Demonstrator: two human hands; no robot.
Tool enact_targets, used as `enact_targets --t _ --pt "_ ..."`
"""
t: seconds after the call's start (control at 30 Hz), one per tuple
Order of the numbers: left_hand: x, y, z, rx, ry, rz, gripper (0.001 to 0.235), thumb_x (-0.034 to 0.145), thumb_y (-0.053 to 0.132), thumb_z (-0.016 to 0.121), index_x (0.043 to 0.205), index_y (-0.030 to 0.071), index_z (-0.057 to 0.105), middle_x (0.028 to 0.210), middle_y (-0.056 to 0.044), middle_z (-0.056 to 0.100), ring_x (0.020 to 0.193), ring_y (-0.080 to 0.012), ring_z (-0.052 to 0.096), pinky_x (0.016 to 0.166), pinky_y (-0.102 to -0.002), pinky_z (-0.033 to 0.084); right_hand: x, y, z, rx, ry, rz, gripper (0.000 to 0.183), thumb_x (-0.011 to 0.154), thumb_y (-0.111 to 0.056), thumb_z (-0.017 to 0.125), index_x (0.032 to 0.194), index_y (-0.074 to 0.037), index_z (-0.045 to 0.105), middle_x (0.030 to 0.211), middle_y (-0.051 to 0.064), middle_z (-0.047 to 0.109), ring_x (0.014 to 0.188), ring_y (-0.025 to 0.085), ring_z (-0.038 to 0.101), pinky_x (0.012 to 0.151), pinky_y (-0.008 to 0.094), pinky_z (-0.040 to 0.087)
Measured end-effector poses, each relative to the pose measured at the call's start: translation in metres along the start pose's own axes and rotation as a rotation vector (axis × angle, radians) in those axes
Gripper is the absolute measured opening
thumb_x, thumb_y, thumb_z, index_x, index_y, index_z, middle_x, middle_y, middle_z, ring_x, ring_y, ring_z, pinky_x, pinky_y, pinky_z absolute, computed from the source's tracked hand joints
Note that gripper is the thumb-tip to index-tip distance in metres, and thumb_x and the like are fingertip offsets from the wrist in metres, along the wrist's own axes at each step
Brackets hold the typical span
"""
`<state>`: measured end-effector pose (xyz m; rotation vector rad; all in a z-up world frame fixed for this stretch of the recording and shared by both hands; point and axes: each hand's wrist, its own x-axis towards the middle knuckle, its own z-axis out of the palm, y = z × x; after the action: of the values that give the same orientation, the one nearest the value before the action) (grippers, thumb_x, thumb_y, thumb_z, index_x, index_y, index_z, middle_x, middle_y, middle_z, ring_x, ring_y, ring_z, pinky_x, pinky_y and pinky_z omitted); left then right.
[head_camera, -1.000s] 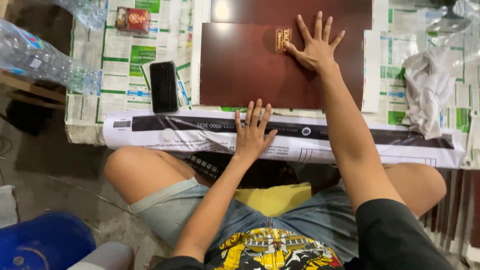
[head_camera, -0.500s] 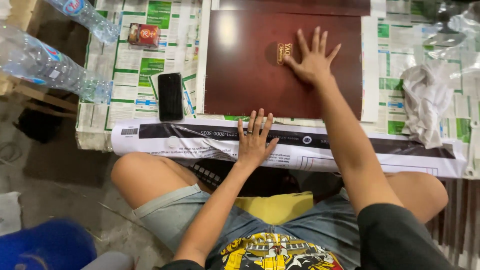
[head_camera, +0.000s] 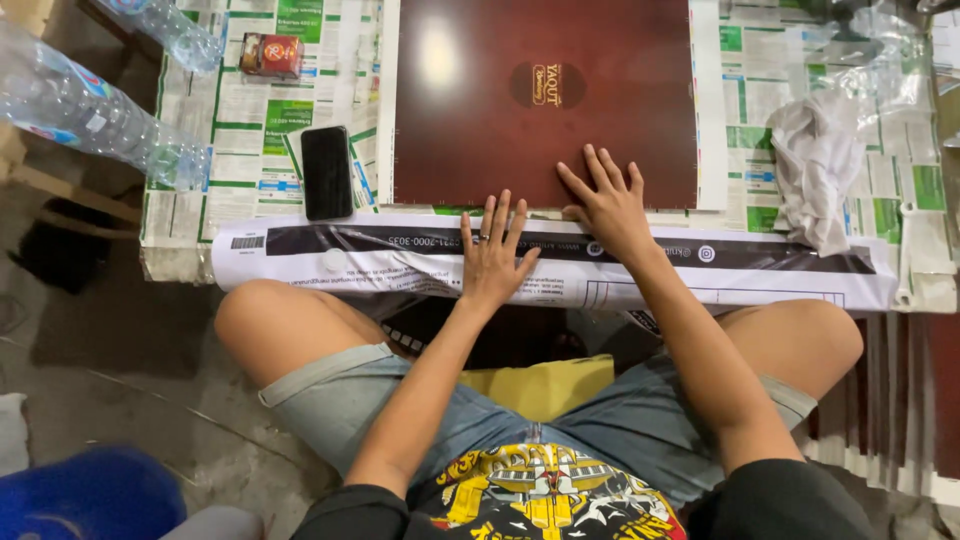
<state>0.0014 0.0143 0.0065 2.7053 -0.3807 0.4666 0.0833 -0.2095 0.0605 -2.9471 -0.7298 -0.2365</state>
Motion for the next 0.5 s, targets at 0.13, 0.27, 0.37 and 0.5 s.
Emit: enact_targets --t 0.13,0.27,0.37,0.5 --pt "-0.006 -0.002 0.004 -0.033 0.087 0.024 0.083 0.099 0.052 0.061 0.166 0.016 0.028 0.172 -0.014 0.02 0.161 -0.0313 0.017 0.129 -0.064 0.008 0.004 0.009 -0.003 0.009 0.088 -0.106 0.064 0.098 -0.044 0.062 0.158 -0.029 0.049 0.163 0.021 0.042 0.149 0.038 0.04 0.115 0.062 0.028" --pt "-0.018 -0.015 0.044 -0.065 0.136 0.069 0.067 0.112 0.054 0.057 0.165 0.025 0.029 0.171 -0.001 0.024 0.164 -0.02 0.022 0.139 -0.058 0.012 0.012 0.015 -0.02 -0.019 0.12 -0.088 0.044 0.104 -0.044 0.063 0.145 -0.028 0.064 0.144 0.013 0.063 0.138 0.03 0.055 0.118 0.063 0.028" --pt "0.009 0.0 -0.008 -0.001 -0.005 -0.023 0.076 0.101 0.058 0.055 0.163 0.022 0.03 0.17 -0.011 0.021 0.158 -0.0314 0.019 0.126 -0.064 0.007 0.013 -0.006 -0.059 0.02 0.346 0.038 0.032 0.11 -0.039 0.065 0.138 -0.026 0.069 0.136 0.006 0.071 0.13 0.028 0.06 0.122 0.058 0.028" --pt "0.007 -0.006 0.005 0.068 -0.012 0.021 0.082 0.101 0.061 0.052 0.164 0.016 0.028 0.171 -0.016 0.019 0.158 -0.0342 0.015 0.124 -0.067 0.007 0.002 -0.002 -0.003 0.073 0.45 0.143 0.03 0.109 -0.042 0.073 0.137 -0.031 0.07 0.124 0.005 0.071 0.12 0.026 0.061 0.119 0.054 0.03"
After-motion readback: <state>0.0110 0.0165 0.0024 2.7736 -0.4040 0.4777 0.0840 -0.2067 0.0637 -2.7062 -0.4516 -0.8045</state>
